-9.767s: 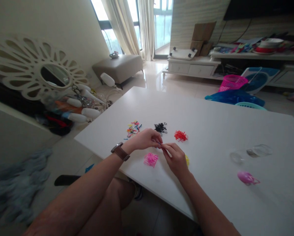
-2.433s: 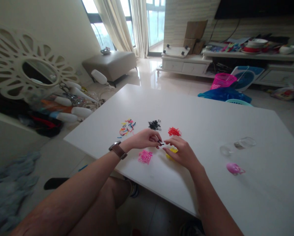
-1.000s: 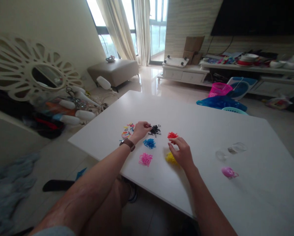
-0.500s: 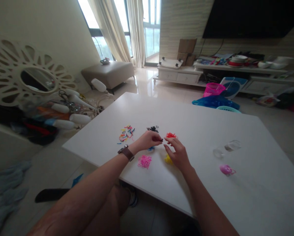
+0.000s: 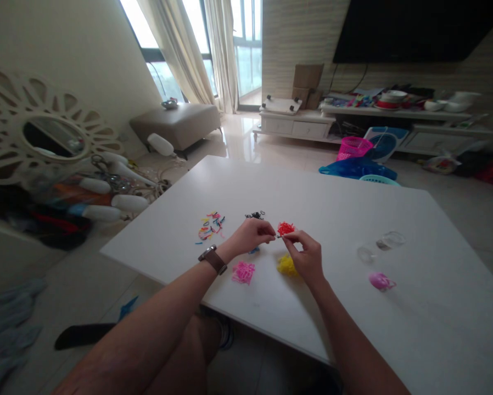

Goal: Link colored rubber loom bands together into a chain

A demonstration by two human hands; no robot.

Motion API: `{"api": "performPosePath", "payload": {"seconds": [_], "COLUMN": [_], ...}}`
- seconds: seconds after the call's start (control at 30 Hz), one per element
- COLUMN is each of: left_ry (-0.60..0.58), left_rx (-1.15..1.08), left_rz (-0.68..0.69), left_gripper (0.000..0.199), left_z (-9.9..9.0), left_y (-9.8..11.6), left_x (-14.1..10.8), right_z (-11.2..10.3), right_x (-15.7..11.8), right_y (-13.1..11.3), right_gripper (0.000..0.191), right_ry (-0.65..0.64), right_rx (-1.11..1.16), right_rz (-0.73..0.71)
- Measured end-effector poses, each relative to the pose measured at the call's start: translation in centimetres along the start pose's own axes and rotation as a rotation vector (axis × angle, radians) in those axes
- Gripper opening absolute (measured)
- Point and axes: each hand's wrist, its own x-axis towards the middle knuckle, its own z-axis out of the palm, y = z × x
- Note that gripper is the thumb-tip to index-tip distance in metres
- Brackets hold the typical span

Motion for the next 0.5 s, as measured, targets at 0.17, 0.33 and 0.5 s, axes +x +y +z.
{"api": "performPosePath", "payload": {"seconds": [0.17, 0.33, 0.5], "left_ry": [0.27, 0.45, 0.461], "left_rx": [-0.124, -0.276, -0.359], "left_rz": [-0.177, -0.36, -0.354], "left_gripper": [0.015, 0.02, 0.019], "left_z": [-0.9, -1.6, -1.8], "left_y": [-3.7, -6.6, -7.6], "left_x": [1.1, 1.8, 2.0], "right_z": [0.1, 0.2, 0.3], "right_x": [0.0, 0.0, 0.0], "right_y": [0.3, 0.7, 1.1], "right_gripper": [0.008, 0.009, 0.009], "right_ry": [0.061, 0.044, 0.047], "right_rx": [-0.01, -0.008, 0.002], "right_rz": [0.036, 0.036, 0.054]}}
